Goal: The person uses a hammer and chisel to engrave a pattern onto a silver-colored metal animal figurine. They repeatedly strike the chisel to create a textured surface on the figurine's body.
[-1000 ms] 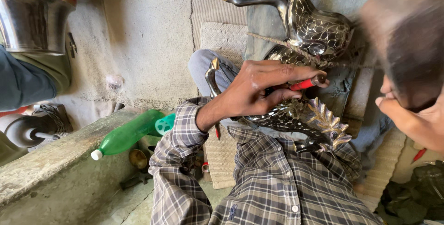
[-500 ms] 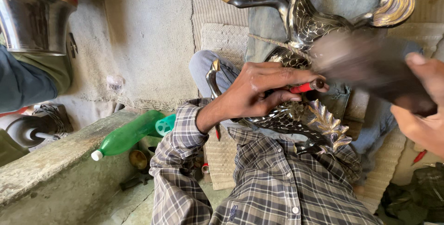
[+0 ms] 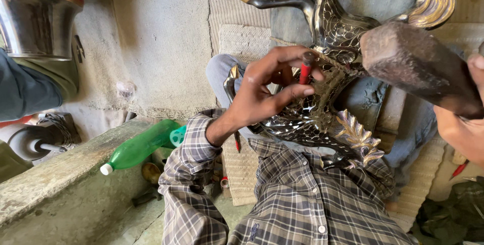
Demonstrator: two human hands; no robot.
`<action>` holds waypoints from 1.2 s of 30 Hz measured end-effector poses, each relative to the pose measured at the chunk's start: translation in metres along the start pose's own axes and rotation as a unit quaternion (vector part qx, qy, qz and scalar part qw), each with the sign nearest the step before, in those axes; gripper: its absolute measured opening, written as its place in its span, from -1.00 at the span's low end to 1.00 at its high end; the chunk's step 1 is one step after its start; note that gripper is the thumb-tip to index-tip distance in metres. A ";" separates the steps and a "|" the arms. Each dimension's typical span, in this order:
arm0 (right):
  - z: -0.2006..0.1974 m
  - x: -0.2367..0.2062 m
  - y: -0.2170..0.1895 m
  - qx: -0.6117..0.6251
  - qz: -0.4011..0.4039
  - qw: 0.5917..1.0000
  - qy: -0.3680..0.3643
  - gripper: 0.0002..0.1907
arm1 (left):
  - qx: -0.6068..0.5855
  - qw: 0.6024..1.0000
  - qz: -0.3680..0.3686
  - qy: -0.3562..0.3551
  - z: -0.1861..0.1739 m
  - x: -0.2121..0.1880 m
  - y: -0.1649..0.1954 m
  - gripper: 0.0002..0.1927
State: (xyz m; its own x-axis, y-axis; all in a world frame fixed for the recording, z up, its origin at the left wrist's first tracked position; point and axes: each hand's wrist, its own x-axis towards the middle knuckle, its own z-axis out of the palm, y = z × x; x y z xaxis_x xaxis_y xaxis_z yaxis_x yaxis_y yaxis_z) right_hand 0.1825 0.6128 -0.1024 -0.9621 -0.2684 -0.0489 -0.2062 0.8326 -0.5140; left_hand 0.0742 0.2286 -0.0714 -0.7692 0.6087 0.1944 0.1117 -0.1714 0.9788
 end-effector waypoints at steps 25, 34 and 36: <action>0.002 0.006 0.029 0.110 -0.035 0.991 -0.061 -0.37 | 0.055 0.995 0.010 -0.084 0.003 0.003 0.005 -0.49; -0.010 0.028 -0.008 0.086 -0.070 0.994 -0.015 -0.36 | 0.107 0.991 0.021 -0.073 0.003 0.004 0.003 -0.46; -0.009 0.031 -0.013 0.119 -0.026 0.993 -0.010 -0.53 | 0.064 0.995 0.030 -0.074 0.002 0.004 -0.001 -0.43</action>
State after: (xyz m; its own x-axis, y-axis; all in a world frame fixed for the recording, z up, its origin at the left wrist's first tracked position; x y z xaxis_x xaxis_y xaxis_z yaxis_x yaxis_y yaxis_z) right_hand 0.1541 0.5979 -0.0899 -0.9470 -0.3194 -0.0328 -0.2050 0.6801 -0.7039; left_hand 0.0721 0.2331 -0.0718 -0.6584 0.7100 0.2499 0.2408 -0.1159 0.9636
